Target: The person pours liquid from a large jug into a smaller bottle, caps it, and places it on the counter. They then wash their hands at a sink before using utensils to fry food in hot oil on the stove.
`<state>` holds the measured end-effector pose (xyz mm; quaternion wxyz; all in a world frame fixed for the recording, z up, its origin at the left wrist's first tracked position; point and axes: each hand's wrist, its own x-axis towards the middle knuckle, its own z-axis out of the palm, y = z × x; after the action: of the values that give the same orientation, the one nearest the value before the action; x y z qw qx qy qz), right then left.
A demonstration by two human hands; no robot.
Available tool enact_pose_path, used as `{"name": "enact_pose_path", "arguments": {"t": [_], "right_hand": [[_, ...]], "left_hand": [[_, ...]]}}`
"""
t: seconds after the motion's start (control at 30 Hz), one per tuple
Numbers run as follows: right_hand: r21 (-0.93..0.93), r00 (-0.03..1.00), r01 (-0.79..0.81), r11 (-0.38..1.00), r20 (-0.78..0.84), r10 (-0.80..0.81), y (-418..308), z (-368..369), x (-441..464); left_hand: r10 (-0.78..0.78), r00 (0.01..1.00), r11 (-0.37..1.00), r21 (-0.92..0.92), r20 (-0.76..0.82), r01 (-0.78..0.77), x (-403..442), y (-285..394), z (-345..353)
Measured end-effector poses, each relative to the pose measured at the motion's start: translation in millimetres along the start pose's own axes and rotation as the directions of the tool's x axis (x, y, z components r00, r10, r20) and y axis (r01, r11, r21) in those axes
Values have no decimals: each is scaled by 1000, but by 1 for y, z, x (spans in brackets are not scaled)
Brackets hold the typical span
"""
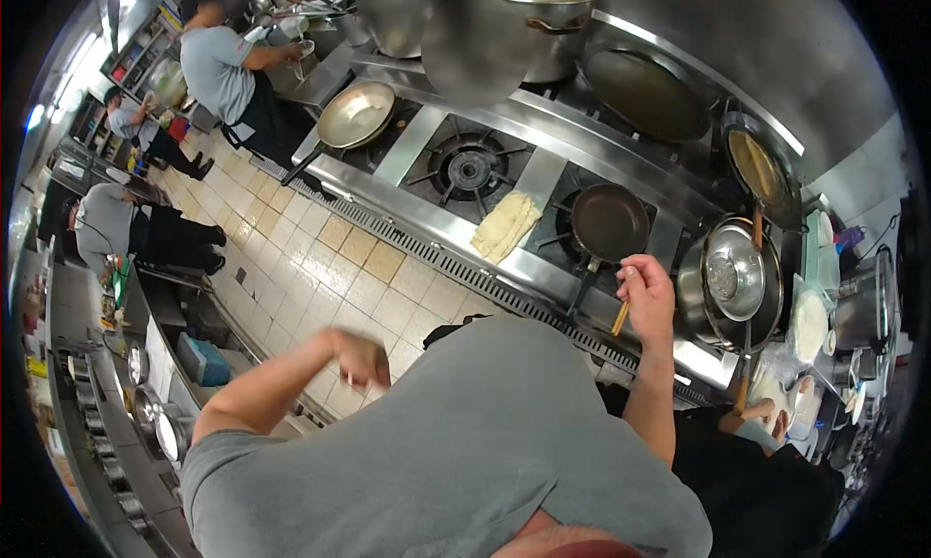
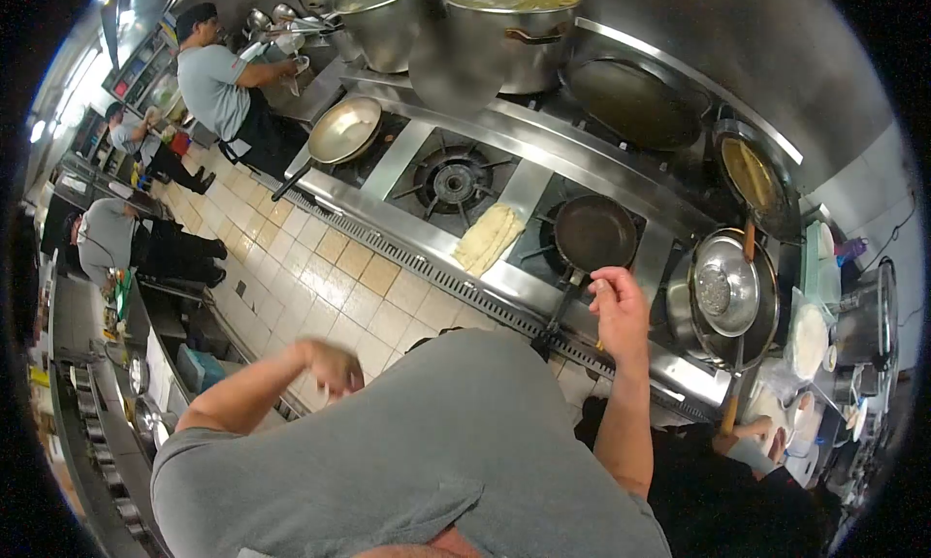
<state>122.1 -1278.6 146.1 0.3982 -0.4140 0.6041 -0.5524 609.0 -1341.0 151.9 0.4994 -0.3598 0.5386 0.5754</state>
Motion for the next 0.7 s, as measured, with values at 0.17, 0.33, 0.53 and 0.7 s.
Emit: {"name": "enact_pose_path", "arguments": {"t": [0.17, 0.33, 0.53, 0.7], "right_hand": [[-257, 964, -117, 959, 202, 171, 49, 105, -24], [-624, 875, 54, 779, 406, 265, 210, 157, -95], [-356, 695, -644, 677, 97, 712, 283, 138, -237], [-837, 347, -469, 280, 117, 931, 269, 126, -295]], "left_hand": [[337, -60, 812, 322, -940, -486, 18, -95, -126], [8, 195, 982, -30, -981, -188, 235, -204, -140], [408, 608, 868, 82, -681, -490, 410, -269, -45], [232, 820, 966, 219, -523, -134, 303, -285, -60]]}}
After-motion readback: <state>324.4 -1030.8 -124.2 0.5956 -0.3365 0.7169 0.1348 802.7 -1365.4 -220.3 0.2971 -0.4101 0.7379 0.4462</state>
